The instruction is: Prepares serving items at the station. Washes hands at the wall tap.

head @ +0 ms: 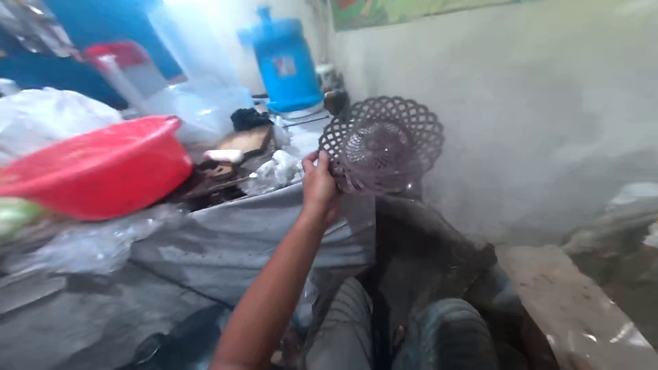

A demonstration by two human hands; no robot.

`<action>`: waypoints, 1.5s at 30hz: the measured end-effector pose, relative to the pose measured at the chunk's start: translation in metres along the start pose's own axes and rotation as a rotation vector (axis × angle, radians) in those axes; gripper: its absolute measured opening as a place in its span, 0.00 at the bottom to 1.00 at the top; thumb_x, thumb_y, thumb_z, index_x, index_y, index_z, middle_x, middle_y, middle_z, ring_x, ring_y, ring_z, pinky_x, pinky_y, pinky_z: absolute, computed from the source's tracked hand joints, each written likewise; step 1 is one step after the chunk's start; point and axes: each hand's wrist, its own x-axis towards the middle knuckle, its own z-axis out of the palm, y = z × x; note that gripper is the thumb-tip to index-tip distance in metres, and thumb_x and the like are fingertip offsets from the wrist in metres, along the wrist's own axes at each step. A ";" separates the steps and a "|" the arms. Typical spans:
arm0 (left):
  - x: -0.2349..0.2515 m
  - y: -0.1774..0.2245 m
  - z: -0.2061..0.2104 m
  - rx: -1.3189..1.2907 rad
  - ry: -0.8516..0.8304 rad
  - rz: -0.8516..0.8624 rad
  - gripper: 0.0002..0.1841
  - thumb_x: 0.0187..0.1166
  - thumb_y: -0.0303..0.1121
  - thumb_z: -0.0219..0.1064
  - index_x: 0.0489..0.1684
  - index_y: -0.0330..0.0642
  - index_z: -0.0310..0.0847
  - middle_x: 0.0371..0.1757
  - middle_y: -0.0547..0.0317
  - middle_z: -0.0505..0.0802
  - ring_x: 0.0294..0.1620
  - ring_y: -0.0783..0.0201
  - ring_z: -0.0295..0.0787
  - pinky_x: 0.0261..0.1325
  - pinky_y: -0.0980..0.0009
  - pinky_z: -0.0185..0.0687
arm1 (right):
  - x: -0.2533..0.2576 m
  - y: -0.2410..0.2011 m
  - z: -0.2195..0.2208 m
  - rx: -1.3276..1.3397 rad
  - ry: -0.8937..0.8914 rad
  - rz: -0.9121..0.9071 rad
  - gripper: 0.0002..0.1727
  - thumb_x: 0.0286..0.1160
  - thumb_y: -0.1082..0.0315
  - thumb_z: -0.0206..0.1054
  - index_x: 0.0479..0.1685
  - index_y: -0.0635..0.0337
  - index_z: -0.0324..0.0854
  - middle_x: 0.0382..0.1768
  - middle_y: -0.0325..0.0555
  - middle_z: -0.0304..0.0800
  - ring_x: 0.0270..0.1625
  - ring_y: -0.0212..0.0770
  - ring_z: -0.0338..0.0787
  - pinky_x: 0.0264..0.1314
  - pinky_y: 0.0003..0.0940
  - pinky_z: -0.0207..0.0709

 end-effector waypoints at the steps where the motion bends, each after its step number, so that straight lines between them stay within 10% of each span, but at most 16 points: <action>1: 0.006 0.011 -0.004 -0.012 0.022 -0.016 0.23 0.95 0.47 0.47 0.83 0.50 0.55 0.52 0.50 0.88 0.46 0.56 0.92 0.45 0.54 0.91 | 0.001 -0.003 0.006 0.014 -0.031 0.039 0.08 0.90 0.75 0.42 0.46 0.56 0.66 0.32 0.37 0.75 0.31 0.25 0.82 0.36 0.21 0.82; 4: 0.016 0.024 -0.017 0.023 0.063 -0.006 0.32 0.91 0.43 0.57 0.89 0.47 0.46 0.61 0.42 0.85 0.48 0.51 0.92 0.46 0.55 0.92 | 0.039 0.020 -0.004 0.104 -0.319 0.066 0.12 0.89 0.70 0.46 0.46 0.52 0.76 0.35 0.34 0.91 0.37 0.26 0.92 0.41 0.25 0.89; 8: 0.019 0.009 -0.038 0.135 0.050 0.119 0.30 0.84 0.40 0.68 0.80 0.35 0.64 0.67 0.43 0.86 0.63 0.55 0.89 0.67 0.57 0.87 | 0.043 0.026 0.027 -0.079 -0.502 0.070 0.13 0.87 0.67 0.51 0.41 0.49 0.82 0.30 0.33 0.93 0.26 0.27 0.90 0.24 0.24 0.85; 11: -0.020 0.002 -0.055 0.325 0.075 0.331 0.39 0.83 0.42 0.69 0.90 0.34 0.55 0.85 0.44 0.73 0.81 0.57 0.76 0.82 0.60 0.74 | 0.030 0.029 0.048 -0.136 -0.637 0.076 0.10 0.87 0.67 0.52 0.43 0.53 0.79 0.30 0.37 0.90 0.26 0.29 0.90 0.25 0.28 0.87; 14: -0.097 -0.041 -0.068 0.371 -0.011 0.455 0.28 0.89 0.32 0.59 0.89 0.40 0.61 0.84 0.49 0.76 0.77 0.55 0.81 0.72 0.54 0.87 | 0.016 0.035 0.064 -0.228 -0.848 0.157 0.12 0.87 0.68 0.49 0.45 0.56 0.80 0.30 0.40 0.92 0.25 0.30 0.90 0.22 0.27 0.86; 19: -0.162 -0.125 -0.080 0.065 -0.206 -0.263 0.33 0.94 0.56 0.30 0.94 0.54 0.53 0.84 0.58 0.78 0.80 0.62 0.76 0.81 0.57 0.71 | -0.002 0.069 0.111 -0.752 -1.014 0.134 0.13 0.84 0.72 0.52 0.62 0.61 0.73 0.31 0.45 0.90 0.20 0.37 0.88 0.13 0.33 0.82; 21: -0.166 -0.131 -0.071 -0.093 -0.135 -0.375 0.39 0.88 0.66 0.24 0.89 0.57 0.61 0.76 0.56 0.85 0.72 0.62 0.84 0.72 0.56 0.82 | -0.012 0.084 0.129 -0.945 -1.055 0.078 0.19 0.87 0.72 0.50 0.74 0.62 0.66 0.37 0.50 0.89 0.22 0.42 0.89 0.17 0.39 0.86; 23: -0.163 -0.143 -0.066 -0.099 -0.215 -0.305 0.37 0.88 0.66 0.24 0.97 0.68 0.41 0.89 0.57 0.70 0.81 0.60 0.75 0.79 0.53 0.77 | -0.023 0.097 0.139 -1.034 -1.172 -0.006 0.18 0.88 0.72 0.50 0.73 0.64 0.65 0.47 0.53 0.87 0.28 0.46 0.93 0.24 0.43 0.91; 26: -0.151 -0.152 -0.064 -0.020 -0.079 -0.270 0.36 0.90 0.64 0.41 0.97 0.70 0.37 0.91 0.52 0.66 0.82 0.55 0.75 0.78 0.48 0.76 | -0.044 0.107 0.142 -1.190 -1.568 -0.402 0.27 0.88 0.51 0.55 0.75 0.59 0.75 0.71 0.53 0.80 0.58 0.43 0.91 0.57 0.44 0.91; 30: -0.138 -0.141 -0.090 -0.010 -0.007 -0.260 0.25 0.89 0.53 0.57 0.82 0.55 0.71 0.60 0.50 0.91 0.54 0.57 0.90 0.56 0.56 0.88 | -0.070 0.132 0.138 -1.392 -1.790 -1.059 0.35 0.88 0.35 0.39 0.71 0.40 0.87 0.77 0.42 0.81 0.80 0.56 0.72 0.76 0.68 0.59; 34: -0.127 -0.129 -0.122 0.179 0.061 -0.206 0.17 0.87 0.26 0.54 0.61 0.46 0.89 0.55 0.54 0.95 0.45 0.63 0.92 0.48 0.62 0.88 | -0.088 0.157 0.136 -1.303 -2.018 -1.069 0.28 0.88 0.45 0.49 0.78 0.41 0.81 0.82 0.28 0.78 0.91 0.49 0.59 0.88 0.68 0.42; 38: -0.083 -0.119 -0.188 0.389 0.311 0.050 0.16 0.88 0.27 0.46 0.42 0.38 0.84 0.30 0.62 0.86 0.22 0.72 0.76 0.26 0.72 0.74 | -0.084 0.154 0.137 -0.871 -1.884 -0.949 0.18 0.87 0.55 0.57 0.66 0.38 0.90 0.71 0.21 0.87 0.86 0.37 0.70 0.87 0.57 0.60; 41: -0.058 -0.117 -0.257 0.700 0.342 0.195 0.16 0.85 0.30 0.46 0.39 0.38 0.83 0.31 0.59 0.86 0.29 0.66 0.80 0.36 0.64 0.77 | -0.057 0.136 0.138 -0.880 -1.833 -0.933 0.18 0.86 0.55 0.61 0.66 0.43 0.89 0.72 0.27 0.87 0.86 0.40 0.71 0.87 0.52 0.67; 45: -0.053 -0.125 -0.300 1.152 0.072 -0.083 0.26 0.82 0.45 0.60 0.71 0.35 0.70 0.59 0.36 0.86 0.61 0.40 0.85 0.62 0.37 0.80 | -0.016 0.122 0.135 -0.956 -1.762 -0.924 0.17 0.87 0.55 0.60 0.60 0.46 0.92 0.72 0.34 0.88 0.85 0.44 0.73 0.89 0.48 0.66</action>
